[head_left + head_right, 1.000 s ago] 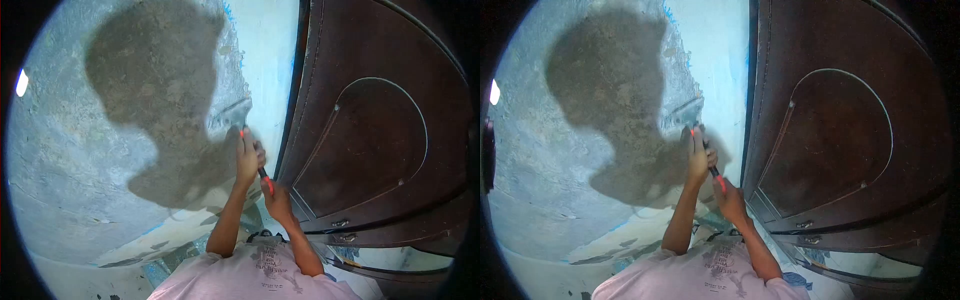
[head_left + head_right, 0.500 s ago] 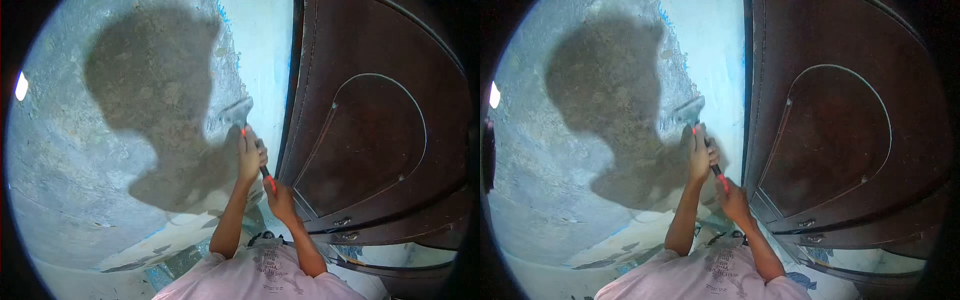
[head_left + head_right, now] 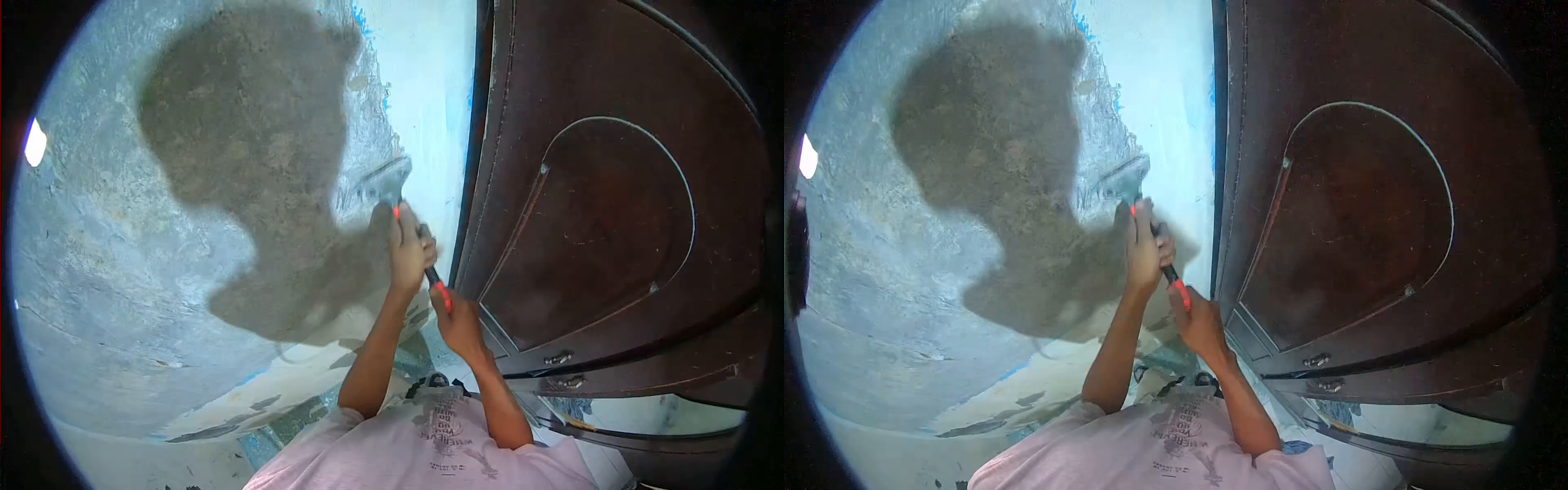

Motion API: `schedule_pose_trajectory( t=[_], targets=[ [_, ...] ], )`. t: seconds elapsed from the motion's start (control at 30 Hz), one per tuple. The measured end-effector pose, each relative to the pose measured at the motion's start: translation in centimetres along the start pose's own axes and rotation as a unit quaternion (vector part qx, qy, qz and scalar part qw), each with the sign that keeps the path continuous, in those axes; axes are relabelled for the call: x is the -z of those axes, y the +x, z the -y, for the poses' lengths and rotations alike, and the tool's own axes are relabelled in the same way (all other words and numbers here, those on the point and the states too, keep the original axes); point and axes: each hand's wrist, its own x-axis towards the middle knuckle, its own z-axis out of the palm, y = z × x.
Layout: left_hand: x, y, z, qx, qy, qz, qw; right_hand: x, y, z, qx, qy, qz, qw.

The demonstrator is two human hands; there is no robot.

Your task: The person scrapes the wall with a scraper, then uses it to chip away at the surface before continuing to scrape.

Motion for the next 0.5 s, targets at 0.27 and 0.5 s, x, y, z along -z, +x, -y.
schedule_pose_trajectory(
  t=[0.27, 0.5],
  targets=[
    [-0.9, 0.9, 0.1, -0.014, -0.014, -0.02, 1.0, 1.6, 1.9, 0.3, -0.023, -0.012, 0.024, 0.999],
    [0.0, 0.9, 1.2, 0.01, -0.008, -0.021, 1.0, 0.4, 1.1, -2.3, -0.019, -0.035, 0.017, 0.999]
  ],
)
